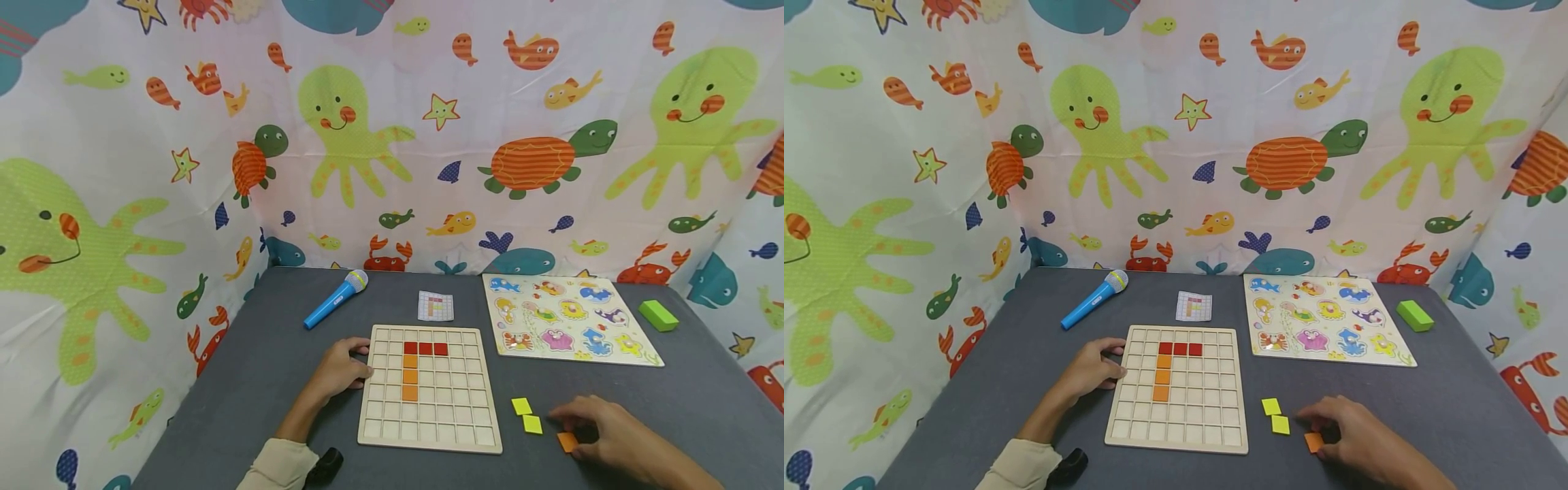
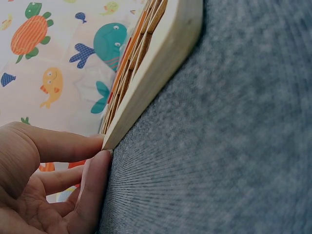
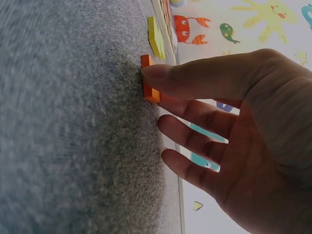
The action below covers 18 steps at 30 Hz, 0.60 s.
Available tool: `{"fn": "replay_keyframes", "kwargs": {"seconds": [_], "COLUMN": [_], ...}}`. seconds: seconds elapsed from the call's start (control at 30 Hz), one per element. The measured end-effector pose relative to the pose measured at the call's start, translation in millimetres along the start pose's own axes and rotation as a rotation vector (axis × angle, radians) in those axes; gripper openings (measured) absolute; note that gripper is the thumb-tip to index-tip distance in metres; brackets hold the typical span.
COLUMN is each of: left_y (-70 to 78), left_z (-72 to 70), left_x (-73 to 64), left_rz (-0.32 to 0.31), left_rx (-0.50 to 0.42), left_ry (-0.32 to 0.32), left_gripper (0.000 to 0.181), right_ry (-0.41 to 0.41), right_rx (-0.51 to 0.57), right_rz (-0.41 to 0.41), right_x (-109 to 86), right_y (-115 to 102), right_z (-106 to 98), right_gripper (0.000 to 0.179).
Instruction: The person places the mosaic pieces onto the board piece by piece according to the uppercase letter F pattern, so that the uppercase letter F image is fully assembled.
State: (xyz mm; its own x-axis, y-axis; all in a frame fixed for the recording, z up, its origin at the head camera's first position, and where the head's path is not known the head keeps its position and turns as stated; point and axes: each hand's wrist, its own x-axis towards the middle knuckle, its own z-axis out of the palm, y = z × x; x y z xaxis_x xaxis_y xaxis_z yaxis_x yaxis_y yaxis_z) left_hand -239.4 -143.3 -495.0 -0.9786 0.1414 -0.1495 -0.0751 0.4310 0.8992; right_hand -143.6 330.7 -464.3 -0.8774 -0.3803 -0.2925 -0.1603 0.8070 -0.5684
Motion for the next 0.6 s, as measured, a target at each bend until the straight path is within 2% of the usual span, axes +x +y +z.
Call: {"fn": "replay_keyframes", "kwargs": {"seconds": [0.3,0.6], "left_y": [-0.6,-0.9], "left_z": [-1.4,-1.1], "left_x": [0.5,-1.3], "left_rz": [0.002,0.013], "left_rx": [0.002,-0.001], "left_ry": [0.003,-0.001], "left_gripper": [0.059,0.059], "right_ry": [0.026,0.038], "right_rx": [-0.043,-0.066], "right_rz": [-0.080,-0.048], "right_x": [-0.9,0.6], "right_y": [6.7,3.5], "right_z": [1.2,3.3], "right_gripper": [0.038,0.032]}}
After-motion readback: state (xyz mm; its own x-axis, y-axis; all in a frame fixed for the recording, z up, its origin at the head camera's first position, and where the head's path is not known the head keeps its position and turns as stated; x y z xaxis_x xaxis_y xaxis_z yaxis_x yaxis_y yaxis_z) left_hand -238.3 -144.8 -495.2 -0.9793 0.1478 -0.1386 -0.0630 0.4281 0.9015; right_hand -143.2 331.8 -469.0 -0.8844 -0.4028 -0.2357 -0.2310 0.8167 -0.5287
